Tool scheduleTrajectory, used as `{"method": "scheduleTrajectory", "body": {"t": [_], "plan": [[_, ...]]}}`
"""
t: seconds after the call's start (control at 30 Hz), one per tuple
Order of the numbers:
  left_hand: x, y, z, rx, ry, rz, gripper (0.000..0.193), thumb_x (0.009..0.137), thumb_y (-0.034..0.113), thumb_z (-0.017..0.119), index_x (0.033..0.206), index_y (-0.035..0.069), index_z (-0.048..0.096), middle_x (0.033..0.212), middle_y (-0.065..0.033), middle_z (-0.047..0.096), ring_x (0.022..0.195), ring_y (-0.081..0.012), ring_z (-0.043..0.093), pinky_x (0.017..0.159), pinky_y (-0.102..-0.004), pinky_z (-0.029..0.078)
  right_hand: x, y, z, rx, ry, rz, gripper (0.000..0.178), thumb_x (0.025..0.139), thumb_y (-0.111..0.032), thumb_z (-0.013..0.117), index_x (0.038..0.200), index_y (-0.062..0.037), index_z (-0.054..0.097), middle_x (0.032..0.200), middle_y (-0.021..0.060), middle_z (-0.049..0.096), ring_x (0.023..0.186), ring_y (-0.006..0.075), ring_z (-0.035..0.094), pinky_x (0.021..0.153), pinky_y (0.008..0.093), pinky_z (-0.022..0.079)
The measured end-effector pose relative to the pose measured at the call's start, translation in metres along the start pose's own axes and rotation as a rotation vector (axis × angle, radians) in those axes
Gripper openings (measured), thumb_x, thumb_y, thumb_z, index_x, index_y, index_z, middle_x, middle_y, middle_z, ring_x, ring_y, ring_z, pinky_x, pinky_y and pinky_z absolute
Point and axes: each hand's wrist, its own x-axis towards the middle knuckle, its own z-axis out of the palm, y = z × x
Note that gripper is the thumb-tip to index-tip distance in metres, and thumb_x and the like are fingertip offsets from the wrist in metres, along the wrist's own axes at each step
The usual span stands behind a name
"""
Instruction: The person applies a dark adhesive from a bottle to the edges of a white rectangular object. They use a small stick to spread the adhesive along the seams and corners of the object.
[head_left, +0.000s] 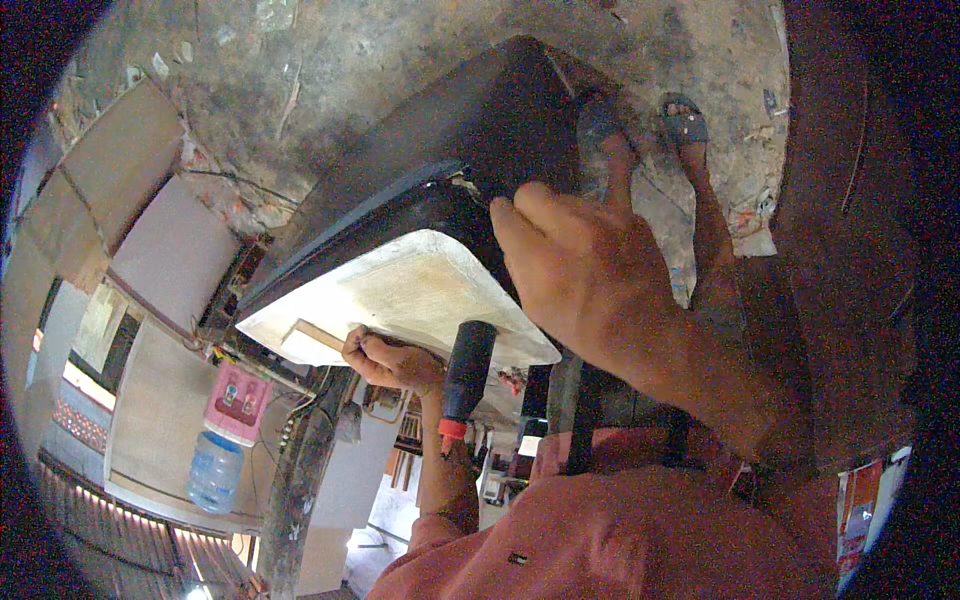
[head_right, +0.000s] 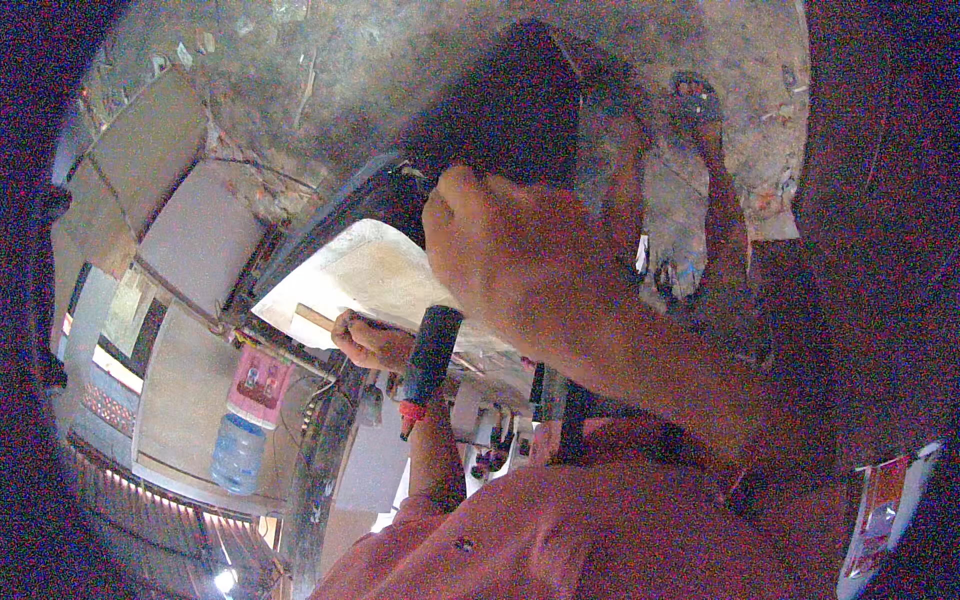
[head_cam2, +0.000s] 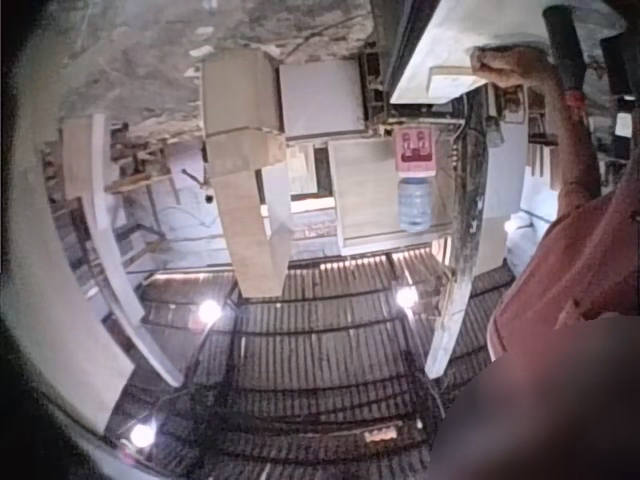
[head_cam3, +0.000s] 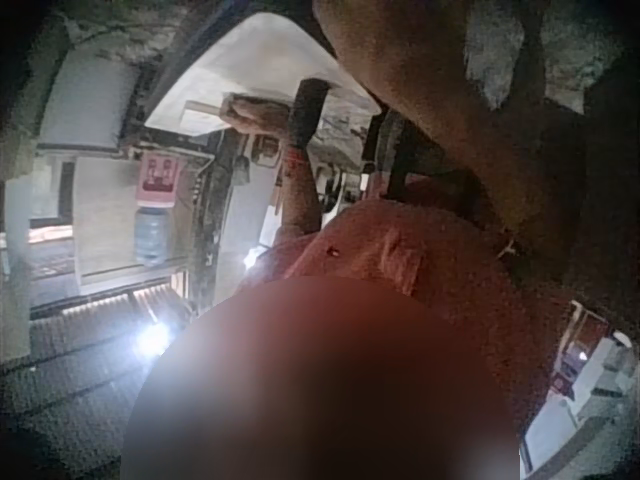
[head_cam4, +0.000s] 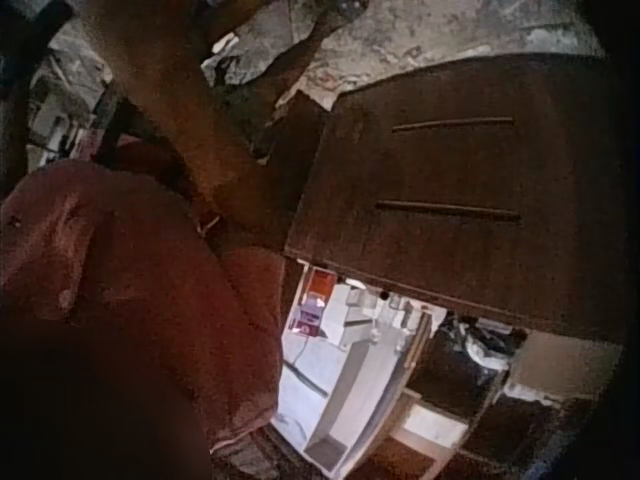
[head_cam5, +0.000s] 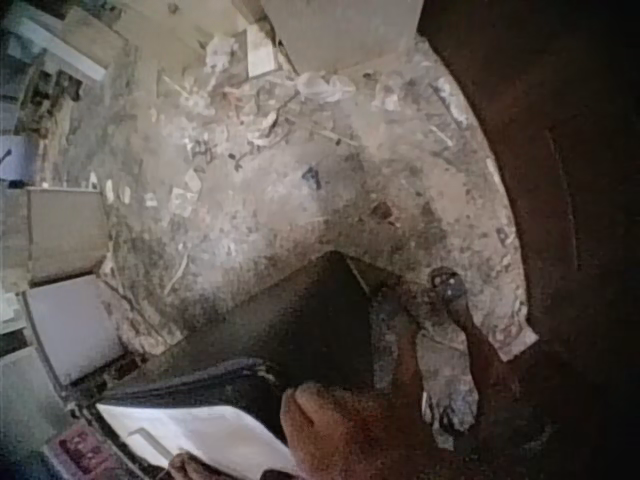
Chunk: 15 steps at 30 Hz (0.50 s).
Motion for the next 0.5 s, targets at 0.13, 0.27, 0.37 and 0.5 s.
{"method": "scheduleTrajectory", "body": {"t": [0.13, 0.27, 0.37, 0.5], "plan": [[-0.003, 0.003, -0.002, 0.036, -0.022, 0.012, 0.019, 0.094, 0.020, 0.047, 0.096, 0.003, 0.055, 0.090, -0.0019, 0.050, 0.080, -0.0127, 0.043, 0.074, -0.0247, 0.037, -0.006, 0.002, 0.002, -0.091, 0.047, -0.111, 0.018, 0.083, -0.013, 0.063, 0.098, -0.0031, 0.064, 0.079, 0.0065, 0.056, 0.070, 0.0232, 0.066, 0.088, 0.0548, 0.041], [0.002, -0.002, -0.005, 0.098, -0.018, 0.035, 0.021, 0.094, 0.021, 0.047, 0.097, 0.002, 0.054, 0.093, -0.0044, 0.051, 0.084, -0.0156, 0.046, 0.079, -0.0272, 0.040, -0.010, 0.005, 0.008, -0.063, 0.074, -0.098, 0.019, 0.082, -0.016, 0.064, 0.097, -0.0050, 0.065, 0.079, 0.0050, 0.057, 0.071, 0.0219, 0.066, 0.089, 0.0621, 0.030], [0.002, -0.006, -0.005, 0.041, -0.022, 0.080, 0.020, 0.095, 0.020, 0.047, 0.095, 0.002, 0.055, 0.093, -0.0051, 0.052, 0.086, -0.0167, 0.047, 0.082, -0.0292, 0.040, -0.012, 0.006, 0.011, -0.009, 0.088, -0.075, 0.017, 0.081, -0.015, 0.063, 0.094, -0.0040, 0.062, 0.080, 0.0081, 0.058, 0.071, 0.0250, 0.067, 0.074, 0.0505, 0.044], [0.001, -0.003, -0.003, 0.073, -0.011, 0.107, 0.019, 0.094, 0.019, 0.047, 0.094, 0.001, 0.054, 0.093, -0.0057, 0.052, 0.088, -0.0176, 0.047, 0.083, -0.0303, 0.040, -0.014, 0.006, 0.009, 0.084, 0.129, -0.112, 0.016, 0.080, -0.016, 0.063, 0.090, -0.0036, 0.061, 0.081, 0.0106, 0.060, 0.070, 0.0280, 0.069, 0.061, 0.0409, 0.058]]}}
